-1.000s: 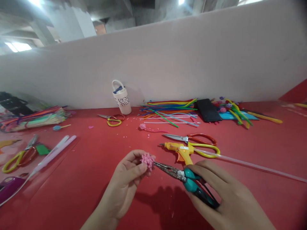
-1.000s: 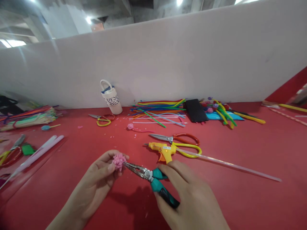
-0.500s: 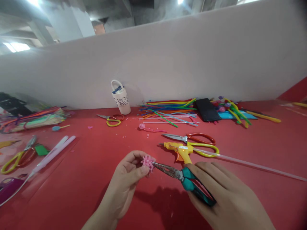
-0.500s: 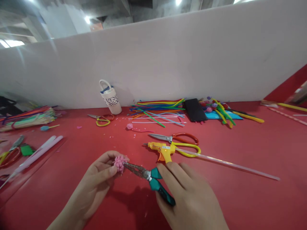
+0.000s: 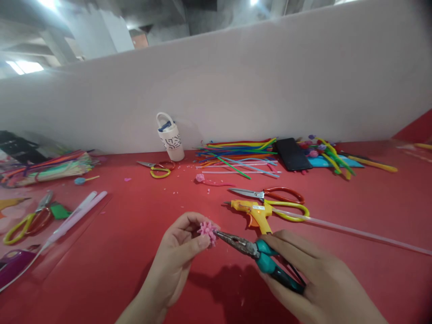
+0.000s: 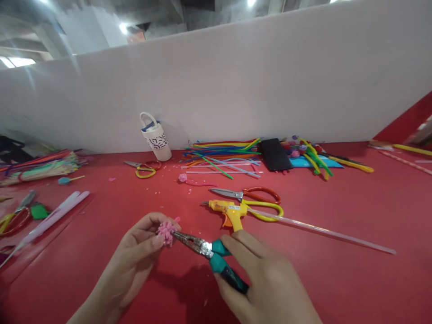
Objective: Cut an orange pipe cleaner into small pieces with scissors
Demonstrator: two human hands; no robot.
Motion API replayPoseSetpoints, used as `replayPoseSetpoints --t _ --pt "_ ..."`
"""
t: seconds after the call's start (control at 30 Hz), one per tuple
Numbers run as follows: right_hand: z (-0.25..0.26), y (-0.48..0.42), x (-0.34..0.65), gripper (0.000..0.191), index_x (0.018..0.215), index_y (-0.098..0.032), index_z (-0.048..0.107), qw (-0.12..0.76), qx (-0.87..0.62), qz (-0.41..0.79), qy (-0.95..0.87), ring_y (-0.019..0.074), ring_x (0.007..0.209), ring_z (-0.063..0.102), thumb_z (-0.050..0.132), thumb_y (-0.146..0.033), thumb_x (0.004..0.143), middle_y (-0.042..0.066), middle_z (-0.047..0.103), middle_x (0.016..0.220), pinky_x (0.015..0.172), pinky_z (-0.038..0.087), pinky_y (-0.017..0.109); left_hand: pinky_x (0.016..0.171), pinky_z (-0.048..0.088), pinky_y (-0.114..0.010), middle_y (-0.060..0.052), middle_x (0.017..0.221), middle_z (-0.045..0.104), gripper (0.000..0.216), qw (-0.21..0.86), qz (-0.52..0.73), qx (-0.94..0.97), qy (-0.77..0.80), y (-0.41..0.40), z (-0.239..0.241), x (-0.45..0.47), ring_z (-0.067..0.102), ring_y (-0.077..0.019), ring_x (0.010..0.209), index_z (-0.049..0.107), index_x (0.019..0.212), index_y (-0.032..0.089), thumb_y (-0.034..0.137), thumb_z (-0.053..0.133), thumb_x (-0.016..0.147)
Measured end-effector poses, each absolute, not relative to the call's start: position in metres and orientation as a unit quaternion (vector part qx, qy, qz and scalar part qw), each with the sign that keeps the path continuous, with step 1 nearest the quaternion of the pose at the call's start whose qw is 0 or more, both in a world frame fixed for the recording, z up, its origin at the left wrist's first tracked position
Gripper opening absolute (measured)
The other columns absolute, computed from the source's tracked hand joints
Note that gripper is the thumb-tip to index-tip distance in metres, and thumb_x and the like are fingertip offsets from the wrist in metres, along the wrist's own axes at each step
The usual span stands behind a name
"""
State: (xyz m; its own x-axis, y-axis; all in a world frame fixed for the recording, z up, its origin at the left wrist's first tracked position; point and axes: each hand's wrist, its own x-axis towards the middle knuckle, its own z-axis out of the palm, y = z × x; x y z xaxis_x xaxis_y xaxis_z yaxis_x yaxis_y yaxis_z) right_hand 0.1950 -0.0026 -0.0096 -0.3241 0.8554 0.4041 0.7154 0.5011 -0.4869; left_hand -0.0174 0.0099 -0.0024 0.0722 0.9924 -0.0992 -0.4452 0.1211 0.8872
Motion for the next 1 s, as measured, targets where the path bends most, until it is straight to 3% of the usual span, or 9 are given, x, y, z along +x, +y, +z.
replayPoseSetpoints --t 0.13,0.23,0.5,0.7,1.0 --pt "-0.001 0.001 0.196 0.004 0.074 -0.022 0.06 0.22 -0.501 0.323 -0.772 0.012 0.06 0.058 0.056 -0.023 0.075 -0.003 0.061 0.07 0.052 0.047 0.018 0.07 0.044 -0.024 -0.003 0.077 0.068 0.02 0.629 0.566 0.368 0.386 0.009 -0.002 -0.017 0.055 -0.0116 0.067 0.066 0.079 0.017 0.02 0.076 0.062" --pt "0.001 0.005 0.198 0.01 0.077 -0.021 0.061 0.199 -0.464 0.383 -0.773 0.0126 0.06 0.058 0.053 -0.027 0.078 -0.002 0.06 0.069 0.05 0.047 0.019 0.069 0.044 -0.024 -0.004 0.077 0.068 0.021 0.626 0.569 0.369 0.384 0.009 -0.001 -0.017 0.056 -0.0122 0.067 0.066 0.079 0.017 0.021 0.077 0.061" --pt "-0.009 0.001 0.196 0.023 0.09 -0.025 0.061 0.302 -0.488 0.199 -0.795 0.0128 0.07 0.064 0.058 -0.014 0.07 -0.002 0.067 0.083 0.059 0.052 0.017 0.068 0.043 -0.02 -0.002 0.072 0.064 0.016 0.652 0.567 0.345 0.366 0.009 -0.002 -0.017 0.055 -0.0111 0.069 0.067 0.081 0.016 0.015 0.072 0.066" --pt "-0.007 -0.002 0.194 0.015 0.085 -0.027 0.062 0.318 -0.486 0.153 -0.8 0.0103 0.066 0.064 0.057 -0.018 0.074 -0.004 0.067 0.079 0.057 0.052 0.014 0.068 0.043 -0.02 -0.001 0.071 0.063 0.014 0.662 0.569 0.339 0.351 0.01 -0.003 -0.018 0.056 -0.0107 0.07 0.067 0.081 0.016 0.015 0.071 0.069" --pt "-0.009 -0.003 0.195 0.021 0.093 -0.024 0.063 0.346 -0.488 0.057 -0.799 0.0157 0.072 0.068 0.056 -0.023 0.074 0.001 0.071 0.087 0.057 0.056 0.02 0.065 0.044 -0.018 -0.002 0.075 0.064 0.015 0.673 0.569 0.322 0.345 0.009 -0.002 -0.017 0.054 -0.0082 0.065 0.067 0.081 0.015 0.014 0.072 0.067"
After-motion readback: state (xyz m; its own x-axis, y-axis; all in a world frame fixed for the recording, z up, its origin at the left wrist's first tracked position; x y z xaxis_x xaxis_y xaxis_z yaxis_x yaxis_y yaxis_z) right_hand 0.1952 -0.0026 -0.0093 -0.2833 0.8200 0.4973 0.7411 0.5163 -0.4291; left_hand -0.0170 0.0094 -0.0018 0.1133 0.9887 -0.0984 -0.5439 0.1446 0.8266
